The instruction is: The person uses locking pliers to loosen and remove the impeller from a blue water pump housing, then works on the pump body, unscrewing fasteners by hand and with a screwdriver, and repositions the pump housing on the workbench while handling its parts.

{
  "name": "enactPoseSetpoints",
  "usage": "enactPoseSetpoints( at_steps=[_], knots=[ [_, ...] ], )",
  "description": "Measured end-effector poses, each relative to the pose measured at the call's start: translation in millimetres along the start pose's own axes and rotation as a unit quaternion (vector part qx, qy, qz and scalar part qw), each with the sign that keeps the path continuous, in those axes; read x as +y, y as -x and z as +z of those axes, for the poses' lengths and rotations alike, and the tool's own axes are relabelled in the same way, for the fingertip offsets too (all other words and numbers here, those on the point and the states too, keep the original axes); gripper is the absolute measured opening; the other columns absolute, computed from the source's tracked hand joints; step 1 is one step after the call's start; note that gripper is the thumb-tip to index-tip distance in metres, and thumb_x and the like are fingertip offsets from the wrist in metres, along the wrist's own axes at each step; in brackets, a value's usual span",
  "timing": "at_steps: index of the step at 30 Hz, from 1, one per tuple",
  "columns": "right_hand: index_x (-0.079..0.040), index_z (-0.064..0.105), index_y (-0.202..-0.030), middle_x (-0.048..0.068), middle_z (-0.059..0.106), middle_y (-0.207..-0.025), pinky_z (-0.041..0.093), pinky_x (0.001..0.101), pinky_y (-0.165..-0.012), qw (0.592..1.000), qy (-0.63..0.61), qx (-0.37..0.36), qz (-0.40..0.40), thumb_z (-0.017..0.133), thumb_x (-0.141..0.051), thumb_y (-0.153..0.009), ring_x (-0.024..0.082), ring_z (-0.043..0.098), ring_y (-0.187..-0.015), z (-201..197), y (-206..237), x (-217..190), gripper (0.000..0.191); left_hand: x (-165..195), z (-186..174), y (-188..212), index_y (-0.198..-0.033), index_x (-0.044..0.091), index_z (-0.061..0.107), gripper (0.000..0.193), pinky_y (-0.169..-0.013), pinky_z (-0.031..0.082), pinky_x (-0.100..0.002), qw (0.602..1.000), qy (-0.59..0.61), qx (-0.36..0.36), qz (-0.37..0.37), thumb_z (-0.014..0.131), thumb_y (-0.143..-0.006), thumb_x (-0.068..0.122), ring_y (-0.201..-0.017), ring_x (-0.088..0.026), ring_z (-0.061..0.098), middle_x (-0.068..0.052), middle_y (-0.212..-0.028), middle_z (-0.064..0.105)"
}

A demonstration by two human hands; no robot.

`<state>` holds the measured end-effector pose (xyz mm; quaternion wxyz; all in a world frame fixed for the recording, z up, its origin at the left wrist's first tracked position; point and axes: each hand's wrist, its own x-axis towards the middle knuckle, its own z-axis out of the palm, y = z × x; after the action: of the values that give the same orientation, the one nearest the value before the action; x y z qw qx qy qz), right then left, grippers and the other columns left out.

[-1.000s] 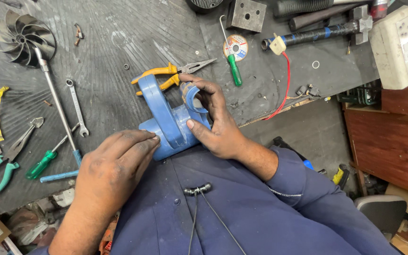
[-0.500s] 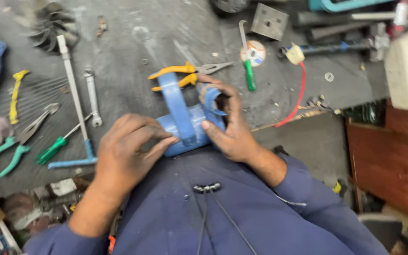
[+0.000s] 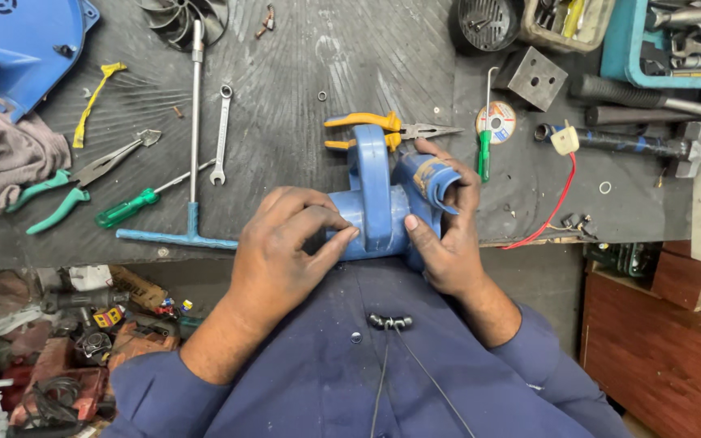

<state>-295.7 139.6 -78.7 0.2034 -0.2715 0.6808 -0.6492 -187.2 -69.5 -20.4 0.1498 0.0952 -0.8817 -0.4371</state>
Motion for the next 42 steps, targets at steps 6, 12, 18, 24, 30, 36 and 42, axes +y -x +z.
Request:
enactPoseSetpoints(
  at_steps=[6,12,18,24,30,36,42],
  knots=[
    [-0.010,0.025,-0.155,0.021,0.034,-0.165,0.028,0.0467,-0.135,1.000,-0.010,0.008,0.007,0.067,-0.018,-0.100,0.029,0.038,-0.153,0,-3,-3,0.069,0,1,-1,-0.091,0.008,0.076,0.016,-0.081,0.053,-0.038,1.000,0.010,-0.002,0.012,0.084,-0.080,0.015,-0.095,-0.026,0.063,-0.005,-0.097,0.067],
    [-0.011,0.025,-0.155,0.021,0.033,-0.169,0.028,0.0460,-0.134,1.000,-0.005,-0.001,0.005,0.066,-0.016,-0.100,0.030,0.036,-0.156,0,-2,-2,0.069,0,-2,-5,-0.085,0.008,0.073,0.016,-0.076,0.053,-0.039,0.999,-0.023,-0.020,0.035,0.085,-0.080,0.018,-0.091,-0.025,0.063,-0.003,-0.094,0.066],
    [-0.014,0.026,-0.155,0.022,0.034,-0.168,0.031,0.0460,-0.131,1.000,-0.006,-0.001,-0.008,0.066,-0.013,-0.100,0.031,0.038,-0.155,-3,-4,0,0.068,6,1,-8,-0.084,0.007,0.072,0.019,-0.071,0.053,-0.040,0.996,-0.064,-0.004,0.063,0.086,-0.079,0.018,-0.087,-0.026,0.065,-0.005,-0.091,0.065],
    [-0.015,0.025,-0.156,0.021,0.031,-0.169,0.031,0.0472,-0.131,0.999,-0.031,-0.013,-0.005,0.066,-0.013,-0.101,0.032,0.035,-0.157,-6,-3,1,0.068,-3,-2,-12,-0.093,0.006,0.074,0.017,-0.090,0.057,-0.043,0.991,-0.022,-0.044,0.124,0.083,-0.082,0.015,-0.096,-0.027,0.067,-0.004,-0.100,0.068],
    [-0.016,0.026,-0.154,0.020,0.032,-0.168,0.031,0.0479,-0.131,1.000,-0.018,-0.019,-0.004,0.065,-0.010,-0.101,0.032,0.034,-0.158,-7,-4,-2,0.066,-5,-4,-11,-0.098,0.006,0.077,0.019,-0.084,0.054,-0.037,0.994,0.043,-0.087,0.046,0.081,-0.079,0.008,-0.098,-0.026,0.066,-0.007,-0.102,0.069],
    [-0.015,0.026,-0.154,0.019,0.032,-0.167,0.030,0.0481,-0.132,0.999,-0.028,-0.029,-0.008,0.068,-0.011,-0.098,0.031,0.033,-0.158,-10,-6,-5,0.069,1,0,-10,-0.094,0.006,0.077,0.018,-0.082,0.054,-0.037,0.997,0.032,-0.072,0.006,0.082,-0.077,0.009,-0.096,-0.025,0.067,-0.006,-0.100,0.070],
    [-0.013,0.033,-0.152,0.019,0.039,-0.166,0.031,0.0474,-0.133,0.999,-0.005,-0.050,-0.007,0.070,-0.016,-0.099,0.029,0.037,-0.155,-20,-10,-7,0.065,-1,4,-9,-0.087,0.006,0.076,0.017,-0.077,0.055,-0.035,0.998,0.003,-0.061,0.007,0.086,-0.075,0.013,-0.091,-0.024,0.067,-0.005,-0.097,0.071]
  ],
)
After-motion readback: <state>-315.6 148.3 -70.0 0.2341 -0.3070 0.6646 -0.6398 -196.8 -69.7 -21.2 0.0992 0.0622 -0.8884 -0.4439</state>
